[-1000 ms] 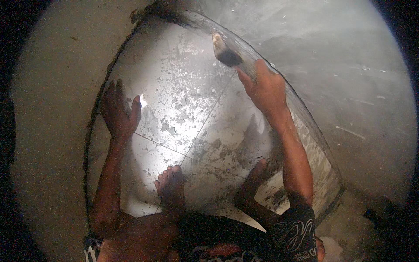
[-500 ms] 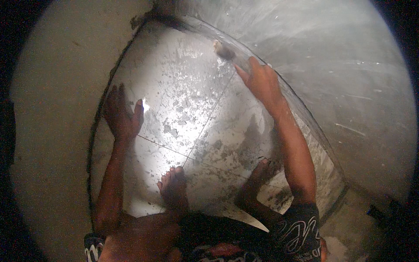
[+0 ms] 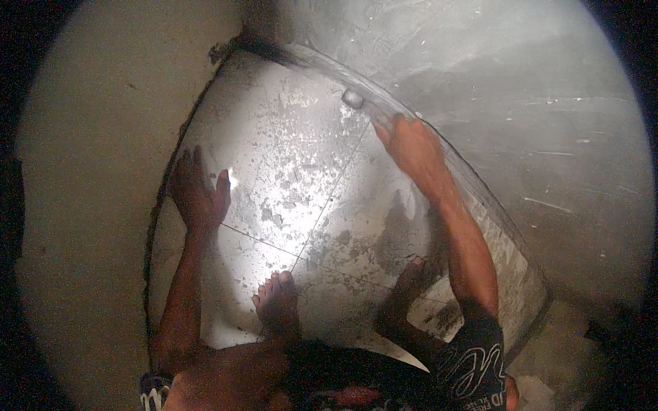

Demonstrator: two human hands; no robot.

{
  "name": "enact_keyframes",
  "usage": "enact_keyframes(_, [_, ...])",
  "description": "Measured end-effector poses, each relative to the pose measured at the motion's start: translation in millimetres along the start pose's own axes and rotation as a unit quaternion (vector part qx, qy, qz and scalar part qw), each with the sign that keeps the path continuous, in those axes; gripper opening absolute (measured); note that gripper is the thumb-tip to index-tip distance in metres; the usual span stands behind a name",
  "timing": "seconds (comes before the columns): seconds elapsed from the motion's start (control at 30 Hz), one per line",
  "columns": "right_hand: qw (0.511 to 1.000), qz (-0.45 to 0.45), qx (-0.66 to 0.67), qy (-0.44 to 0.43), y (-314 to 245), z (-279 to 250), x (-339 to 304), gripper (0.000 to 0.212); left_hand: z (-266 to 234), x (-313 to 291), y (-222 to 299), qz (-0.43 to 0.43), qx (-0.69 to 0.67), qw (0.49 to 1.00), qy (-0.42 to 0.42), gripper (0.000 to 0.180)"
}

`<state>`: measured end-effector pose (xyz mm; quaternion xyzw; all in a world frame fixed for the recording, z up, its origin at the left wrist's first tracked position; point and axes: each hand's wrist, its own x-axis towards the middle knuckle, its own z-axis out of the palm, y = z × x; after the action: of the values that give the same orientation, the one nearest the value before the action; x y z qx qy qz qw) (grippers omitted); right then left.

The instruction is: The person sits on a tiled floor and uses a hand scraper to remove material from the floor surface near the wall. The person repeatedly scrapes the same area, occasionally adjusting position and clearing debris with the tool.

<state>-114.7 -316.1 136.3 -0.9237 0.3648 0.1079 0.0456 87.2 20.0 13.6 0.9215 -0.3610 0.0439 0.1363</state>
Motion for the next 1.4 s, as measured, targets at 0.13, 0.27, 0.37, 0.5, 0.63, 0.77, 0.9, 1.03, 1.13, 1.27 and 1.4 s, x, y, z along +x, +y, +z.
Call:
enact_keyframes(0.13, [0.985,0.113,0.085,-0.094,-14,-12,-51,0.058,-4,-8,-5,-0.004,0.025,0.999,-0.024,0.075])
enact_keyframes(0.27, [0.975,0.159,0.151,0.043,-1,31,-104,0.055,4,31,23,0.063,-0.126,0.990,0.007,0.076])
enact_keyframes(0.37, [0.966,0.197,0.156,0.067,11,64,-139,0.053,7,103,71,0.090,-0.201,0.975,-0.035,0.081])
enact_keyframes(0.5, [0.958,0.221,0.163,0.080,-24,109,-162,0.053,41,156,96,0.019,-0.138,0.990,-0.017,0.087])
enact_keyframes(0.63, [0.951,0.230,0.165,0.125,-36,148,-180,0.053,77,131,161,0.078,-0.072,0.993,-0.048,0.092])
enact_keyframes(0.77, [0.950,0.223,0.122,0.183,-20,153,-190,0.051,53,81,220,0.388,-0.243,0.852,-0.254,0.069])
enact_keyframes(0.9, [0.947,0.216,0.161,0.174,-17,141,-184,0.052,14,68,174,0.239,-0.392,0.887,-0.049,0.042])
enact_keyframes(1.03, [0.958,0.218,0.107,0.155,-18,141,-180,0.053,-23,43,74,0.172,-0.302,0.938,0.001,0.038])
enact_keyframes(1.13, [0.962,0.158,0.056,0.214,-23,157,-179,0.054,-24,-15,-21,0.113,-0.090,0.989,-0.032,0.048])
enact_keyframes(1.27, [0.956,0.227,0.102,0.156,-26,161,-173,0.056,-92,-52,-62,0.049,-0.059,0.995,-0.057,0.072])
enact_keyframes(1.4, [0.955,0.265,0.073,0.112,-26,147,-172,0.057,-74,-81,-58,0.054,-0.047,0.997,-0.041,0.079])
